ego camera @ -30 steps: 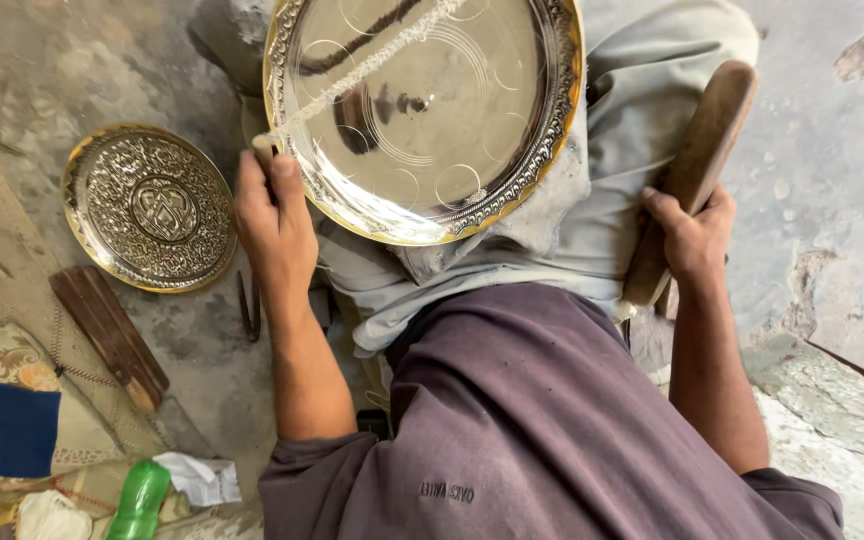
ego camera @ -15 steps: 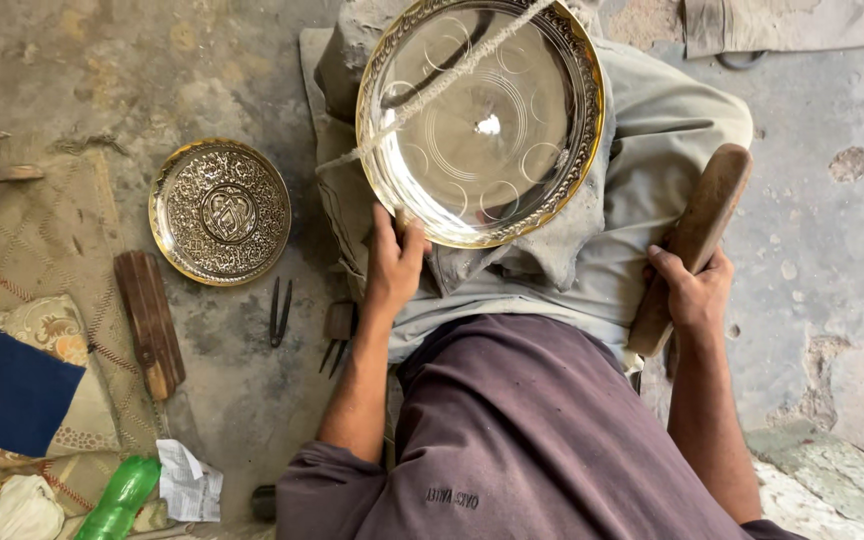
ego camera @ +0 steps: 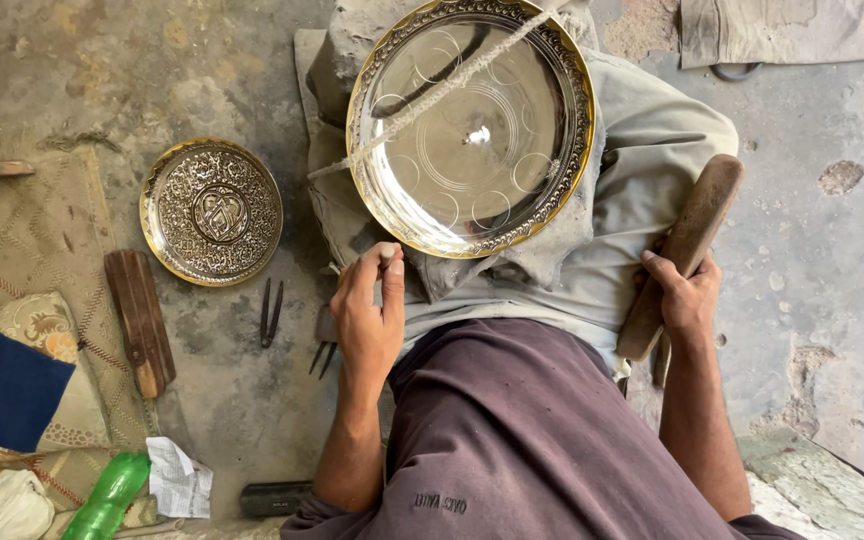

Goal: The person sits with a large decorative brass tray on their lap, holding a small punch against the tray surface with one hand and striking it with a wooden mallet in the other hand. They repeatedly reposition the punch to hammer engraved patterns into the tray, occasionally pausing to reposition the tray or the punch.

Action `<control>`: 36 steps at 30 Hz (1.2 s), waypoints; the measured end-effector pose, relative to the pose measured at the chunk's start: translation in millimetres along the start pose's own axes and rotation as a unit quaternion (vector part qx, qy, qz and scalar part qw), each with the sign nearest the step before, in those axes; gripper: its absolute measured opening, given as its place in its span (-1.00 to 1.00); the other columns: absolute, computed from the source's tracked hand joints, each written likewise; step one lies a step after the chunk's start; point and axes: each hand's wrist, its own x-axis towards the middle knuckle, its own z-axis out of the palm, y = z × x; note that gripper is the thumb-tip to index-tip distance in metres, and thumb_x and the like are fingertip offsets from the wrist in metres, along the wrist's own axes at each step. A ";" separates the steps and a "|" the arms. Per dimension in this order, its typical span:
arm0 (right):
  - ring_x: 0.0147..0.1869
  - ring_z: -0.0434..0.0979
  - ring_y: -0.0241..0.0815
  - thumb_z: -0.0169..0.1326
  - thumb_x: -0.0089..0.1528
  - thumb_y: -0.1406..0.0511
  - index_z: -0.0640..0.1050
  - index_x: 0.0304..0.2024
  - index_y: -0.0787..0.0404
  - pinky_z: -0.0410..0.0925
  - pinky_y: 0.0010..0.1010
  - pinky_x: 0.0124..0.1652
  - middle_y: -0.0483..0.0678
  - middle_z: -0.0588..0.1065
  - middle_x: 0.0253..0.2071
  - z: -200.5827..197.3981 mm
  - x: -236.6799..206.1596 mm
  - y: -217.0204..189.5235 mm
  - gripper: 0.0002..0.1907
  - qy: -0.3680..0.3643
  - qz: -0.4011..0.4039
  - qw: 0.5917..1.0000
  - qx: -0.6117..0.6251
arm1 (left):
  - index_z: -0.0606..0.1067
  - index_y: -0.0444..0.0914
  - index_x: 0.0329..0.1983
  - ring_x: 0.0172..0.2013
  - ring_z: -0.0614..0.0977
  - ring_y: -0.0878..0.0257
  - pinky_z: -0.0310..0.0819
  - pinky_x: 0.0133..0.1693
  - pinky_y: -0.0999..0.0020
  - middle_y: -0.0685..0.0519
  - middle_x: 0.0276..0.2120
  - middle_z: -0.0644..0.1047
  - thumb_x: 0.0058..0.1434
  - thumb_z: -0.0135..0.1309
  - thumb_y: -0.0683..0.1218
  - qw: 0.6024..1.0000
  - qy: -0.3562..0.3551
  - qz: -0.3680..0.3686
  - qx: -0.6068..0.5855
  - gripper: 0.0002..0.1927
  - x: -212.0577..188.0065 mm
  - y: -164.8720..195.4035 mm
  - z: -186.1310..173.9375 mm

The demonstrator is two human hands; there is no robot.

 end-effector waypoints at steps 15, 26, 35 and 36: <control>-0.31 0.56 -0.22 0.28 0.22 0.36 0.50 -0.08 0.36 0.47 -0.36 -0.26 -0.04 0.53 -0.27 -8.7 34.0 14.2 -0.71 0.002 0.061 0.998 -0.020 | 0.44 -0.35 0.13 -0.27 0.67 0.37 0.63 -0.26 0.47 0.04 -0.23 0.62 0.43 0.12 -0.12 0.972 -0.125 -0.108 -0.165 -0.71 64.1 27.9 67.2; 0.02 0.64 -0.13 0.29 0.16 0.38 0.40 0.24 0.35 0.57 -0.25 0.05 0.03 0.55 0.00 -11.3 59.6 -57.8 -0.38 -0.070 -0.008 0.981 -0.180 | 0.48 -0.27 0.21 -0.27 0.69 0.34 0.64 -0.27 0.44 0.03 -0.22 0.61 0.37 0.22 -0.07 0.958 -0.189 -0.058 -0.209 -0.61 90.4 20.3 143.8; -0.15 0.50 -0.02 0.06 0.29 0.56 0.38 0.24 0.33 0.37 -0.30 -0.19 0.15 0.50 -0.05 1.5 112.6 -118.9 -0.55 -0.154 -0.377 0.773 -0.487 | 0.44 -0.23 0.17 -0.20 0.72 0.15 0.62 -0.20 0.29 0.00 -0.16 0.63 0.38 0.20 -0.02 0.972 -0.166 -0.023 -0.163 -0.62 86.7 12.7 163.0; -0.11 0.50 -0.02 0.03 0.31 0.57 0.37 0.24 0.34 0.36 -0.32 -0.15 0.15 0.48 -0.02 2.8 113.4 -123.4 -0.56 -0.163 -0.417 0.757 -0.476 | 0.43 -0.22 0.17 -0.19 0.73 0.14 0.62 -0.18 0.28 0.00 -0.15 0.63 0.39 0.20 -0.03 0.972 -0.167 -0.022 -0.161 -0.64 86.2 12.4 163.8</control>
